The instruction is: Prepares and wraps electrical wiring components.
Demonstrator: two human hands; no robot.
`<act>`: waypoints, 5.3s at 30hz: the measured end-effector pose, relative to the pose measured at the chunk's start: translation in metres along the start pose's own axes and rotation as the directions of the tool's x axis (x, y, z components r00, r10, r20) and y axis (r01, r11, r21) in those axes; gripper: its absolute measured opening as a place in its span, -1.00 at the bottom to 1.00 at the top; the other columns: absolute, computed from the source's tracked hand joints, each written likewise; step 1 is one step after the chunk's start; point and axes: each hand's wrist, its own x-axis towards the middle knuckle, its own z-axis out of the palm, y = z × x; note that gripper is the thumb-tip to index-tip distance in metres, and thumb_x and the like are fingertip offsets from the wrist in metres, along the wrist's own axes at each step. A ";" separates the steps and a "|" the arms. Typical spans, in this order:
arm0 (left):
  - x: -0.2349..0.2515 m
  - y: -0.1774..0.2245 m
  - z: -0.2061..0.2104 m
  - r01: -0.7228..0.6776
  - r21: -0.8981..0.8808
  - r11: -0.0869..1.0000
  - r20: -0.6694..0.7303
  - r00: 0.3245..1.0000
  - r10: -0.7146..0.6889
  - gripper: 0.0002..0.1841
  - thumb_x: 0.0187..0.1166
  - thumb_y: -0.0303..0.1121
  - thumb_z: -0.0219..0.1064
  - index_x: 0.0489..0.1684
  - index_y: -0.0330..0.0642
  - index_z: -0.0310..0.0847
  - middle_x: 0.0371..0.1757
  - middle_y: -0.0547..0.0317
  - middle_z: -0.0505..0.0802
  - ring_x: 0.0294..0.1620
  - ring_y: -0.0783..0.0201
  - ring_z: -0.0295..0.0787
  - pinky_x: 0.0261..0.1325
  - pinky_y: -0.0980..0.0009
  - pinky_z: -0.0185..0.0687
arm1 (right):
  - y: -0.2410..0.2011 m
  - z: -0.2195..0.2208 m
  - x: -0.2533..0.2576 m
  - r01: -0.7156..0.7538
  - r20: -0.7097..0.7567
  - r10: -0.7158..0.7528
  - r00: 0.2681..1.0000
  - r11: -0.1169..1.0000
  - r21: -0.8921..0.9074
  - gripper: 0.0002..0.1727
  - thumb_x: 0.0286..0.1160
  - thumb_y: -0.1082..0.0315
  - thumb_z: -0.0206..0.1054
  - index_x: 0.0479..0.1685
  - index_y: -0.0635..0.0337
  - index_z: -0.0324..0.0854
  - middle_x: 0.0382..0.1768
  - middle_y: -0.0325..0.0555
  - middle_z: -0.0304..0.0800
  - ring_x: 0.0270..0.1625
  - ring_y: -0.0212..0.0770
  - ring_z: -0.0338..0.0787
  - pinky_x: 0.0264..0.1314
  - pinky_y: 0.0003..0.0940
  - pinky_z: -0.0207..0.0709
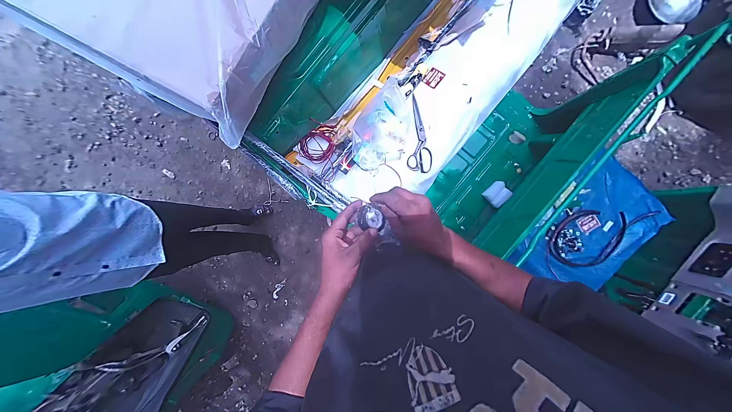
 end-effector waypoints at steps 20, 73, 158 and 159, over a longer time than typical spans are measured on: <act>-0.033 -0.022 -0.051 -0.163 0.202 0.966 -0.207 0.957 0.205 -0.84 0.38 -0.59 0.47 -0.13 -0.32 0.79 -0.26 0.12 0.90 -0.37 0.36 0.81 -0.27 0.46 0.79 | 0.020 0.044 -0.033 -0.761 0.704 0.325 0.632 0.431 0.484 -0.72 0.67 0.38 0.28 0.26 0.20 0.66 -0.55 -0.19 0.63 -0.65 -0.41 0.47 -0.60 -0.49 0.39; 0.035 0.086 0.010 -0.451 0.240 0.860 0.186 0.891 0.415 -0.38 0.36 -0.44 0.61 0.49 -0.29 0.59 0.33 -0.05 0.81 0.17 0.08 0.85 0.17 0.17 0.87 | -0.032 -0.034 0.033 -0.121 -0.057 0.182 0.982 0.826 0.551 -0.82 0.32 0.58 0.51 -0.11 0.32 0.82 0.03 0.02 0.83 0.07 -0.15 0.87 0.06 -0.21 0.90; -0.054 0.092 -0.074 -0.692 0.526 0.494 0.496 0.722 0.483 -0.45 0.29 0.06 0.60 0.13 -0.16 0.82 0.10 0.03 0.90 0.11 0.33 0.84 0.10 0.42 0.79 | -0.168 -0.023 -0.016 -0.172 -0.022 0.180 0.983 0.965 0.198 -0.83 0.59 0.40 0.42 -0.04 0.27 0.87 -0.06 -0.11 0.94 0.05 -0.37 0.89 0.13 -0.49 0.79; -0.054 0.094 -0.080 -0.703 0.523 0.482 0.518 0.711 0.475 -0.45 0.29 0.05 0.60 0.12 -0.18 0.82 0.09 0.02 0.90 0.10 0.34 0.84 0.09 0.44 0.78 | -0.173 -0.019 -0.016 -0.184 -0.007 0.188 0.982 0.966 0.183 -0.83 0.60 0.39 0.42 -0.04 0.27 0.86 -0.06 -0.11 0.94 0.06 -0.37 0.89 0.15 -0.50 0.79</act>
